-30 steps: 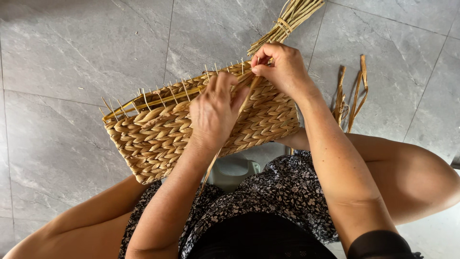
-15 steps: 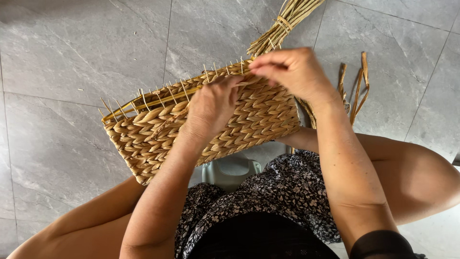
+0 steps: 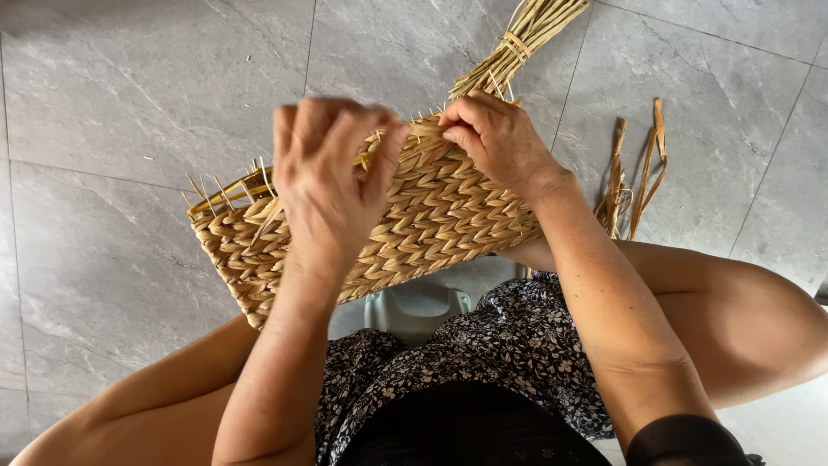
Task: The person sits on the floor with a woven water hyacinth basket on their lap and weaves flat split strands around the rim, threading and tightening them over and under the upright stakes. They pull new strands from a bundle beside them and press each wrap into place by hand as they work around the basket edge.
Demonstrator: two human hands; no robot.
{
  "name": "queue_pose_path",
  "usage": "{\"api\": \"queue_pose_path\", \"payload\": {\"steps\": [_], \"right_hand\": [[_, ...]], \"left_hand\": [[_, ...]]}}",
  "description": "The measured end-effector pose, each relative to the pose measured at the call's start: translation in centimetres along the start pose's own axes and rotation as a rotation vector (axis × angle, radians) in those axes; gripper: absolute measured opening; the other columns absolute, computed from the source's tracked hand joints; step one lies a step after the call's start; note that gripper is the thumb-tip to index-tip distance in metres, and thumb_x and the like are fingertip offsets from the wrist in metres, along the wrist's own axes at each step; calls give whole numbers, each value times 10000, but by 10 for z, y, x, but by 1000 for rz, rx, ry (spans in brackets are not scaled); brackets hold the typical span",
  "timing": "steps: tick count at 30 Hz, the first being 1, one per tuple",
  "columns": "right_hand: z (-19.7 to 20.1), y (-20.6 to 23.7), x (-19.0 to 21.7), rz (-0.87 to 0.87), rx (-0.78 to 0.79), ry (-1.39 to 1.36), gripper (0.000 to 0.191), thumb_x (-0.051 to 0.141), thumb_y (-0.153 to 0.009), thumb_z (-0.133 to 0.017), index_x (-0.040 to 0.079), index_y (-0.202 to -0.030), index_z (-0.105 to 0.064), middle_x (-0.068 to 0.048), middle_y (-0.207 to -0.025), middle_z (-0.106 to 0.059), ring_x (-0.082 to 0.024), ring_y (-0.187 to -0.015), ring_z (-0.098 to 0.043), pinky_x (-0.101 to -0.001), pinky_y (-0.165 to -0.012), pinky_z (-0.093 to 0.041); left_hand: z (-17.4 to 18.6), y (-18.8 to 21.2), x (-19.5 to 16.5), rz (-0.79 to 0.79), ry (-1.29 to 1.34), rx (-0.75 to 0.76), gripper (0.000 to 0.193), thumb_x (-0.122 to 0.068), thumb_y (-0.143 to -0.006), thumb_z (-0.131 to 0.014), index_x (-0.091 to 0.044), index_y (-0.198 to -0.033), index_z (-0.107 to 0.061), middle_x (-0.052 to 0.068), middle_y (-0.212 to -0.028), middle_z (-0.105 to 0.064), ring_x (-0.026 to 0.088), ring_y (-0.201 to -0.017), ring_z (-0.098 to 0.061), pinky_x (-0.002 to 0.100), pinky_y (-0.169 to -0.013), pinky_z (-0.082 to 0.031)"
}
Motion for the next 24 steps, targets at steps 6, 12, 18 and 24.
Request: {"api": "queue_pose_path", "payload": {"steps": [6,12,18,24], "right_hand": [[0,3,0,-29,-7,-30,91,66,-1026,-646,64,-1087,-578,-78,-1022,-703,-251,-926,-733,-361,-787,-611],[-1,3,-3,-66,-9,-97,136,18,-1035,-636,64,-1100,-525,-97,-1009,-704,-261,-916,-750,-372,-757,-629],[1,5,-13,-139,-26,-147,144,12,-1034,-644,71,-1113,-537,-84,-1009,-733,-253,-936,-760,-369,-771,-614],[-2,3,-23,-190,-73,-265,130,13,-1000,-682,72,-1095,-615,-29,-1017,-735,-161,-913,-735,-316,-775,-609]], "left_hand": [[-66,26,-22,124,38,234,165,-240,-1001,-707,-82,-979,-751,104,-893,-709,254,-798,-677,345,-628,-580],[-133,34,18,364,136,440,129,-149,-928,-699,-66,-1018,-740,127,-747,-690,317,-637,-716,435,-607,-597],[-183,59,43,839,590,803,152,-223,-957,-617,-163,-1079,-684,70,-705,-717,154,-541,-705,324,-473,-623],[-123,48,15,384,470,296,99,-174,-993,-721,-89,-1017,-765,36,-769,-752,99,-530,-684,260,-446,-565]]}}
Point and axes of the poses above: each hand's wrist, its own y-axis away from the middle knuckle, its own z-axis out of the back of the hand, x = y × z, the point moved 10 cm from there along -y, towards the middle knuckle
